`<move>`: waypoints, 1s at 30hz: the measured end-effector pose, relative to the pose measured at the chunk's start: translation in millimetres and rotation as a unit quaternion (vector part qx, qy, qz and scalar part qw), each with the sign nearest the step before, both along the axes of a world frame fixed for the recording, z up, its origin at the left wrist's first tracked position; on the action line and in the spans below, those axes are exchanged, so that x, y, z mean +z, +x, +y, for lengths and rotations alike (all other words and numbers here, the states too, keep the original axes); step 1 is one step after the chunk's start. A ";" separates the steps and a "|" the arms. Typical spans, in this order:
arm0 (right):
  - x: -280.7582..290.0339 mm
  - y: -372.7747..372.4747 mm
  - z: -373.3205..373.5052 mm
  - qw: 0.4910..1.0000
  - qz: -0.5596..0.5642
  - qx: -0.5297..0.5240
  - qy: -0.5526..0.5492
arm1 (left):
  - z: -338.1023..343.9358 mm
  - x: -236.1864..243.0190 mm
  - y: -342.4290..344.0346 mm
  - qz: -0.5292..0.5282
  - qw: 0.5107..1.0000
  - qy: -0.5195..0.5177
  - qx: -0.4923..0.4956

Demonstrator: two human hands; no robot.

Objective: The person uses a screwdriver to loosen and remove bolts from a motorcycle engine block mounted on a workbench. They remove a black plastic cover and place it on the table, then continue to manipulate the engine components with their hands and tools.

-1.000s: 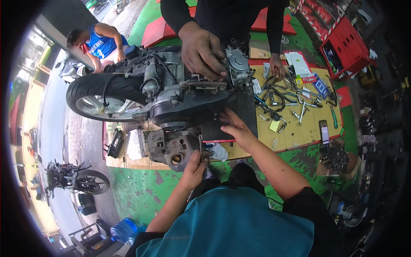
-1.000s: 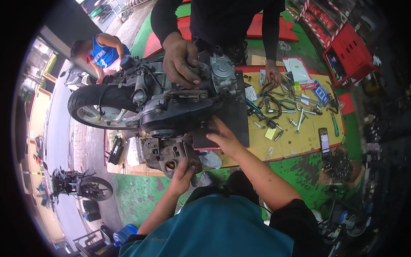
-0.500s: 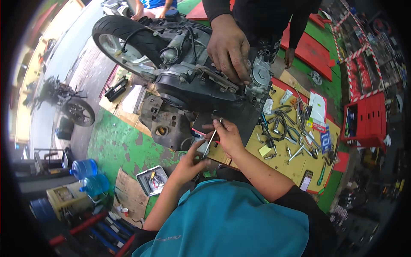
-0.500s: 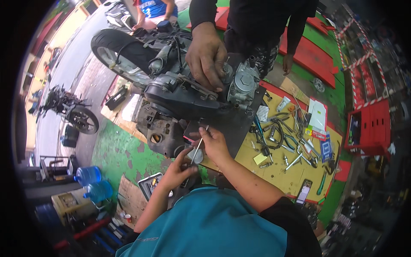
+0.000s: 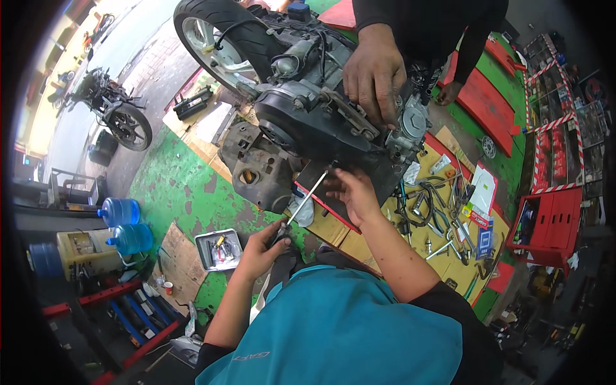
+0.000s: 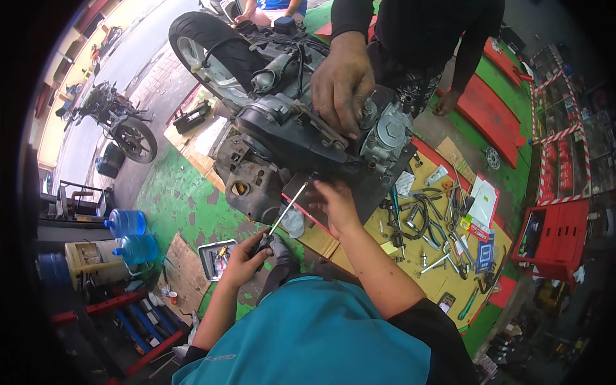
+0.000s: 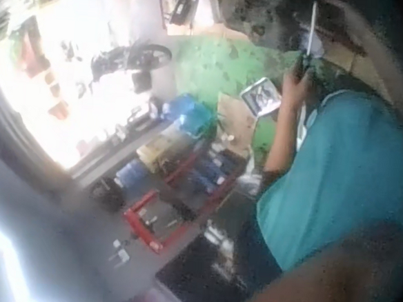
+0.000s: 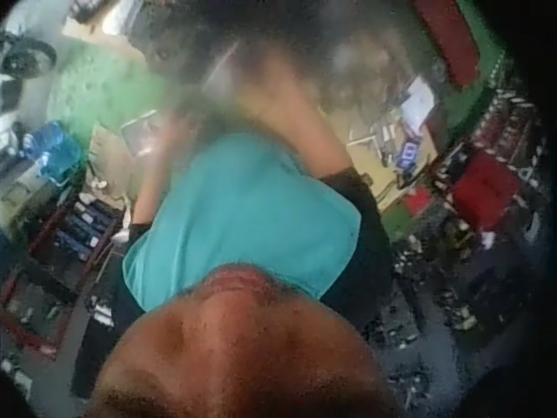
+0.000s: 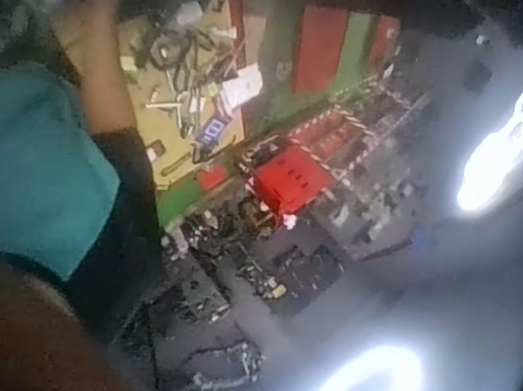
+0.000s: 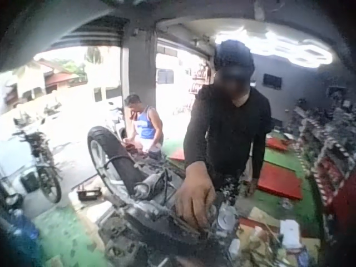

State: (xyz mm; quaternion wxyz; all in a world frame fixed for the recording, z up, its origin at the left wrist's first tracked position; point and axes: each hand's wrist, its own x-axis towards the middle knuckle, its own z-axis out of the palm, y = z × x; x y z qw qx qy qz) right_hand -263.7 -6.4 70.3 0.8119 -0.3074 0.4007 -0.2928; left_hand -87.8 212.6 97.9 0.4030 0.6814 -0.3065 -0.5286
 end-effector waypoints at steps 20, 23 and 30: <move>-43.9 9.8 -7.7 0.921 0.001 -0.175 -0.348 | -11.0 -10.0 24.3 -0.090 0.990 -0.098 -0.054; -30.4 22.6 -11.4 0.923 -0.063 -0.216 -0.313 | -13.4 -6.1 24.0 -0.089 0.989 -0.099 -0.060; -27.6 32.8 -5.9 0.911 -0.065 -0.221 -0.342 | -18.7 -1.4 28.9 -0.082 0.991 -0.065 -0.081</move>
